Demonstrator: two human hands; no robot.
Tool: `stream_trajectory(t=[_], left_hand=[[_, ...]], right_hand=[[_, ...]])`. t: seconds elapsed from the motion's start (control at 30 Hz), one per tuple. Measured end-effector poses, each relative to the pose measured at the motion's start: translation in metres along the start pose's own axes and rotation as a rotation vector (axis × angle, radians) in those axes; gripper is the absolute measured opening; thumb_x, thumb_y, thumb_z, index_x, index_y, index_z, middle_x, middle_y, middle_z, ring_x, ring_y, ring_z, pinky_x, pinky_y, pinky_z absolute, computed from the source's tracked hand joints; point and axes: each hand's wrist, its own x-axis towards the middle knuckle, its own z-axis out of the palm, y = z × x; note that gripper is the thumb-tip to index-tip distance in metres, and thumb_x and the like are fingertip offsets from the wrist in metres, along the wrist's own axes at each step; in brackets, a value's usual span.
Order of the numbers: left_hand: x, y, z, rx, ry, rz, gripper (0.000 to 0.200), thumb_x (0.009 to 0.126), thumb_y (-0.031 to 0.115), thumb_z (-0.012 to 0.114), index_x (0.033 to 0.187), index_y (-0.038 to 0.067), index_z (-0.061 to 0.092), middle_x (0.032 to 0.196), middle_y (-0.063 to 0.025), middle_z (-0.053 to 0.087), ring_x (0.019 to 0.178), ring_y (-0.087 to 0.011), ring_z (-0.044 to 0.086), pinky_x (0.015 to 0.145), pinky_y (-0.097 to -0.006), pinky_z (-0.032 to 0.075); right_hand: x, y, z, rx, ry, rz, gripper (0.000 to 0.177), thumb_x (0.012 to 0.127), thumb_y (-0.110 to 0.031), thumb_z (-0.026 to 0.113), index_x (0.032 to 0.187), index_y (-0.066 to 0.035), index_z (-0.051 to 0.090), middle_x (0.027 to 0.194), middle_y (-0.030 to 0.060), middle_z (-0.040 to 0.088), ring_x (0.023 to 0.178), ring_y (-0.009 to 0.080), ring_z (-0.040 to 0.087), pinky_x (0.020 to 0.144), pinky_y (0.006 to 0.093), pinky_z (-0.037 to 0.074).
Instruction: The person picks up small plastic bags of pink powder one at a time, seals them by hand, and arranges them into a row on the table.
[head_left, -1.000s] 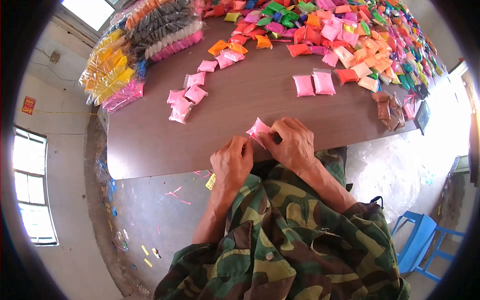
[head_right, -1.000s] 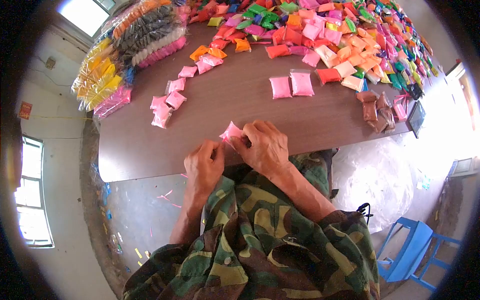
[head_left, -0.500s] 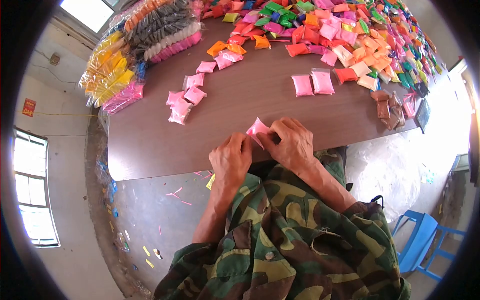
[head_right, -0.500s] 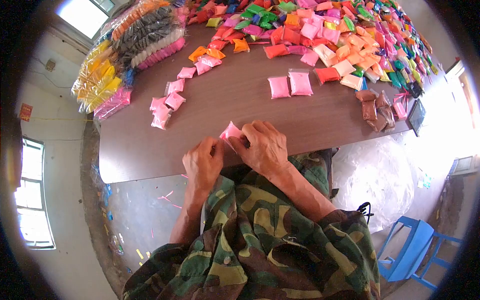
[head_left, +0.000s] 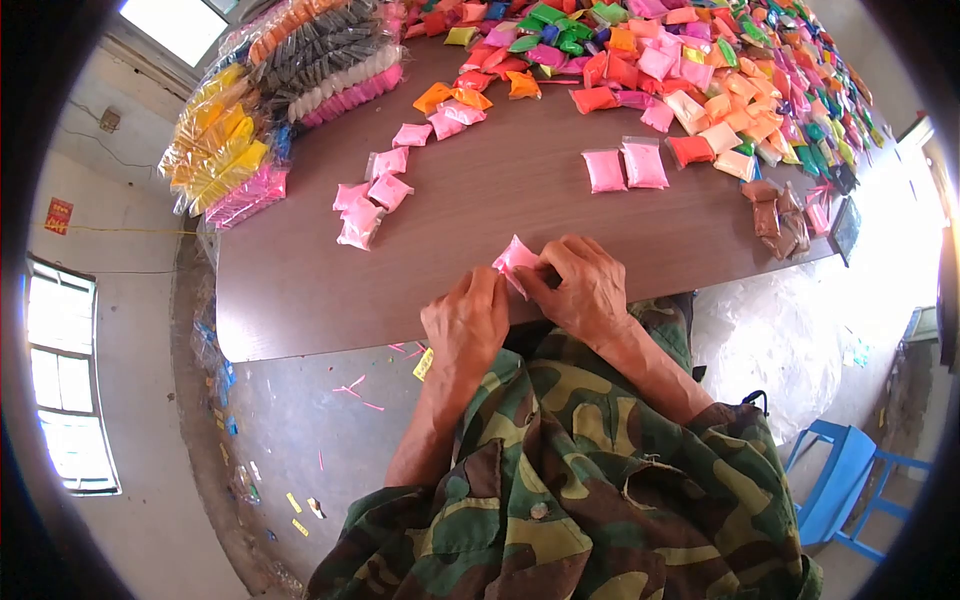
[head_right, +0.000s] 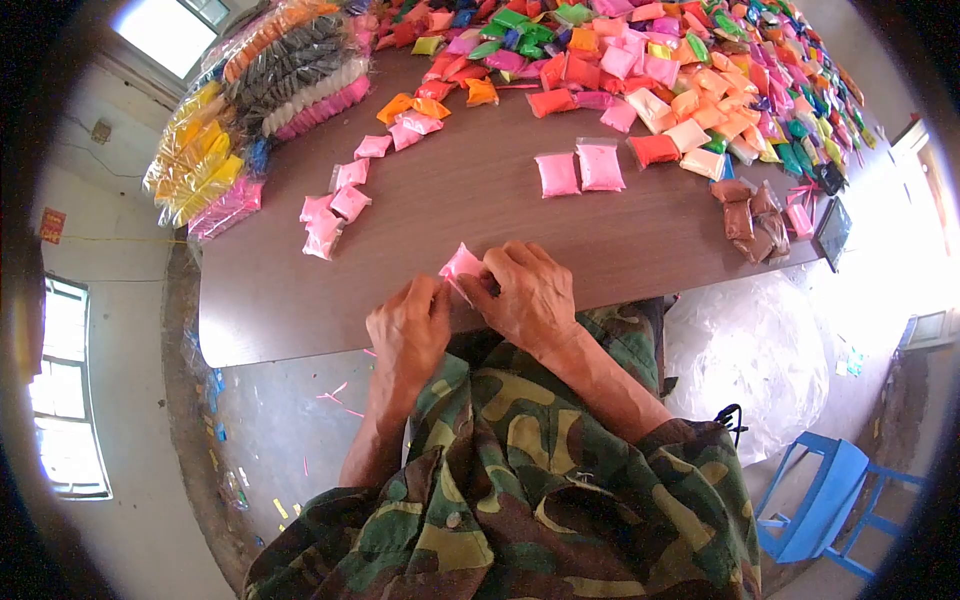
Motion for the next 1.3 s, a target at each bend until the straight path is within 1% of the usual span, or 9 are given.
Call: stream_trajectory(t=[0.5, 0.6, 0.7, 0.8, 0.9, 1.0, 1.1, 1.2, 1.3], left_hand=[[-0.0007, -0.0016, 0.0025, 0.023, -0.015, 0.033, 0.019, 0.104, 0.020, 0.071, 0.090, 0.010, 0.062, 0.079, -0.0123, 0.072, 0.066, -0.0384, 0.073, 0.057, -0.0503, 0.057], [0.0021, -0.0046, 0.0052, 0.070, -0.004, 0.021, 0.020, 0.104, 0.020, 0.071, 0.089, 0.010, 0.062, 0.080, -0.0125, 0.072, 0.066, -0.0388, 0.073, 0.057, -0.0507, 0.057], [0.0042, -0.0064, 0.0083, 0.075, 0.036, -0.035, 0.020, 0.103, 0.019, 0.072, 0.088, 0.010, 0.062, 0.081, -0.0127, 0.073, 0.066, -0.0390, 0.072, 0.058, -0.0508, 0.056], [0.0051, -0.0032, -0.0001, -0.002, 0.023, -0.120, 0.016, 0.099, 0.017, 0.077, 0.090, 0.010, 0.067, 0.085, -0.0133, 0.075, 0.073, -0.0393, 0.074, 0.063, -0.0493, 0.055], [-0.0008, -0.0065, 0.0021, -0.003, 0.048, -0.030, 0.021, 0.102, 0.019, 0.075, 0.087, 0.010, 0.063, 0.079, -0.0121, 0.073, 0.066, -0.0385, 0.072, 0.059, -0.0502, 0.056], [-0.0017, -0.0047, 0.0077, -0.055, 0.055, -0.006, 0.020, 0.102, 0.019, 0.075, 0.088, 0.010, 0.064, 0.079, -0.0121, 0.072, 0.067, -0.0386, 0.072, 0.059, -0.0499, 0.056], [0.0051, -0.0069, 0.0090, 0.003, 0.018, -0.005, 0.020, 0.101, 0.020, 0.075, 0.088, 0.010, 0.064, 0.080, -0.0122, 0.073, 0.069, -0.0394, 0.073, 0.059, -0.0502, 0.056], [0.0077, -0.0088, 0.0084, -0.004, 0.011, -0.060, 0.018, 0.100, 0.019, 0.075, 0.089, 0.009, 0.064, 0.081, -0.0128, 0.074, 0.070, -0.0401, 0.073, 0.060, -0.0510, 0.056], [0.0062, -0.0024, -0.0007, -0.004, -0.021, -0.070, 0.017, 0.099, 0.018, 0.075, 0.089, 0.009, 0.065, 0.083, -0.0133, 0.075, 0.071, -0.0403, 0.073, 0.061, -0.0514, 0.056]], right_hand=[[0.0004, -0.0006, 0.0003, -0.004, 0.018, -0.008, 0.032, 0.086, -0.030, 0.092, 0.079, -0.010, 0.068, 0.080, 0.0039, 0.068, 0.077, 0.0311, 0.070, 0.067, 0.0454, 0.055], [0.0002, -0.0003, 0.0009, -0.016, 0.018, -0.009, 0.033, 0.086, -0.031, 0.092, 0.078, -0.010, 0.068, 0.079, 0.0038, 0.068, 0.077, 0.0311, 0.070, 0.067, 0.0453, 0.055], [0.0003, -0.0003, 0.0013, -0.013, 0.029, -0.010, 0.034, 0.086, -0.032, 0.092, 0.078, -0.011, 0.068, 0.079, 0.0037, 0.068, 0.077, 0.0310, 0.069, 0.067, 0.0453, 0.055], [-0.0002, -0.0001, 0.0023, -0.004, 0.028, -0.001, 0.034, 0.086, -0.032, 0.093, 0.077, -0.011, 0.067, 0.079, 0.0037, 0.067, 0.076, 0.0309, 0.069, 0.066, 0.0456, 0.055], [0.0010, -0.0016, 0.0009, -0.013, 0.035, -0.016, 0.035, 0.086, -0.033, 0.092, 0.077, -0.011, 0.067, 0.079, 0.0037, 0.067, 0.076, 0.0309, 0.069, 0.066, 0.0457, 0.055], [-0.0005, -0.0005, 0.0013, -0.004, 0.024, -0.002, 0.034, 0.086, -0.032, 0.092, 0.077, -0.011, 0.067, 0.080, 0.0039, 0.067, 0.077, 0.0311, 0.069, 0.066, 0.0460, 0.055], [0.0000, -0.0010, 0.0009, -0.020, 0.019, -0.005, 0.033, 0.085, -0.031, 0.092, 0.078, -0.011, 0.068, 0.080, 0.0044, 0.067, 0.078, 0.0314, 0.069, 0.067, 0.0462, 0.055], [0.0004, -0.0019, 0.0005, -0.018, 0.012, 0.007, 0.031, 0.085, -0.030, 0.092, 0.080, -0.011, 0.068, 0.080, 0.0046, 0.067, 0.078, 0.0317, 0.069, 0.068, 0.0465, 0.055], [-0.0001, -0.0012, 0.0004, 0.002, 0.012, 0.000, 0.030, 0.085, -0.029, 0.092, 0.081, -0.011, 0.069, 0.081, 0.0046, 0.067, 0.078, 0.0320, 0.069, 0.068, 0.0467, 0.055]])
